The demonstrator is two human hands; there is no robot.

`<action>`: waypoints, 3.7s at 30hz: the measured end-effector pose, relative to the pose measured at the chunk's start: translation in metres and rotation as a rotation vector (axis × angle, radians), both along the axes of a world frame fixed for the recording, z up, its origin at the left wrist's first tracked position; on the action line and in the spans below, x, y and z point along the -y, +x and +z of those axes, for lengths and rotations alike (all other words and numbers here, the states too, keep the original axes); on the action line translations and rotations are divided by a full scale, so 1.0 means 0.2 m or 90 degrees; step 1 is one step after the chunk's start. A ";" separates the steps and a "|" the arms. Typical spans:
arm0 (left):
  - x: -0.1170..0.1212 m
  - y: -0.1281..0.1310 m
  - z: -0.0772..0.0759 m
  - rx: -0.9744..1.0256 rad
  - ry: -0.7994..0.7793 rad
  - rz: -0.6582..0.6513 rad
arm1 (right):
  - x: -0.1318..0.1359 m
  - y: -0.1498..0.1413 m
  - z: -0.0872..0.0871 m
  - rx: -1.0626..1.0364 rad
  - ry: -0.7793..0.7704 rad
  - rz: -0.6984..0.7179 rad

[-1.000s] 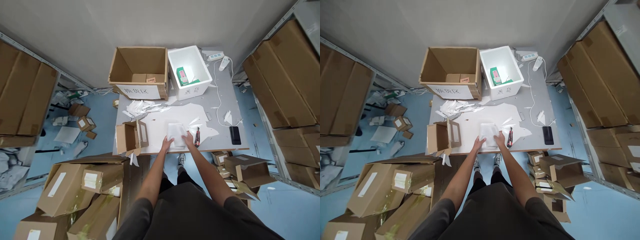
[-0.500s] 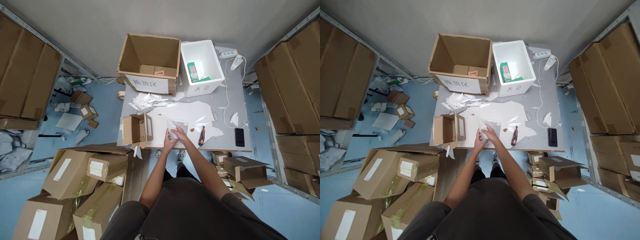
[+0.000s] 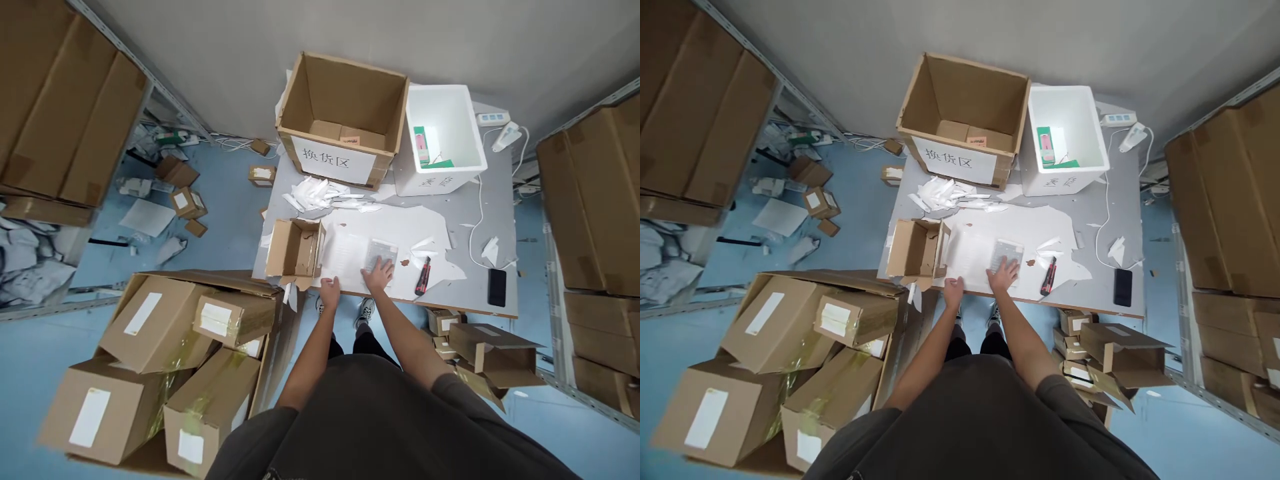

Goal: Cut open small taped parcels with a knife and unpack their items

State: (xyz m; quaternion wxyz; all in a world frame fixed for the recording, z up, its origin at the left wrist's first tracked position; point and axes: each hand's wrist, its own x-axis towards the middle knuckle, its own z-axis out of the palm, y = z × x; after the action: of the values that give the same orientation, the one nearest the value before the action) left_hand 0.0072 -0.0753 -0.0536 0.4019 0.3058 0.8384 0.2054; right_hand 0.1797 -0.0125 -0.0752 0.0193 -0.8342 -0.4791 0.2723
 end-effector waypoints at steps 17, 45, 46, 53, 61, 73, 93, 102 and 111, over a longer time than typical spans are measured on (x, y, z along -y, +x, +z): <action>-0.15 0.17 -0.12 -0.149 0.015 -0.556 | -0.01 0.57 0.07 -0.355 0.160 0.000; -0.13 0.47 -0.05 -0.034 0.191 -0.684 | -0.09 0.72 0.16 -0.387 0.103 -0.154; -0.14 0.47 -0.04 -0.041 0.196 -0.657 | -0.09 0.71 0.17 -0.407 0.108 -0.143; -0.16 0.29 0.04 -0.105 0.166 -0.592 | -0.13 0.55 0.11 -0.617 0.076 -0.125; -0.23 0.21 0.01 -0.045 -0.008 -0.530 | -0.10 0.43 -0.06 -0.398 0.080 -0.176; -0.54 0.49 -0.03 -0.115 -0.082 -0.378 | 0.10 0.43 0.00 -0.074 0.155 -0.058; -0.79 0.45 0.00 0.043 0.030 -0.442 | -0.03 0.63 -0.24 -0.291 0.102 -0.201; -0.87 0.37 0.15 0.420 0.293 -0.068 | 0.01 0.65 -0.12 -0.313 0.111 -0.186; -0.95 0.23 0.76 0.549 0.405 -0.005 | -0.11 0.57 0.49 -0.578 0.299 -0.276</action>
State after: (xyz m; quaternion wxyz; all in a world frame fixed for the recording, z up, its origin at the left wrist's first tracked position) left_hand 0.0528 0.1153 0.0993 0.5982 0.3034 0.4922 0.5548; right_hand 0.2940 0.0088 0.0227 0.4647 -0.6860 -0.2882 0.4799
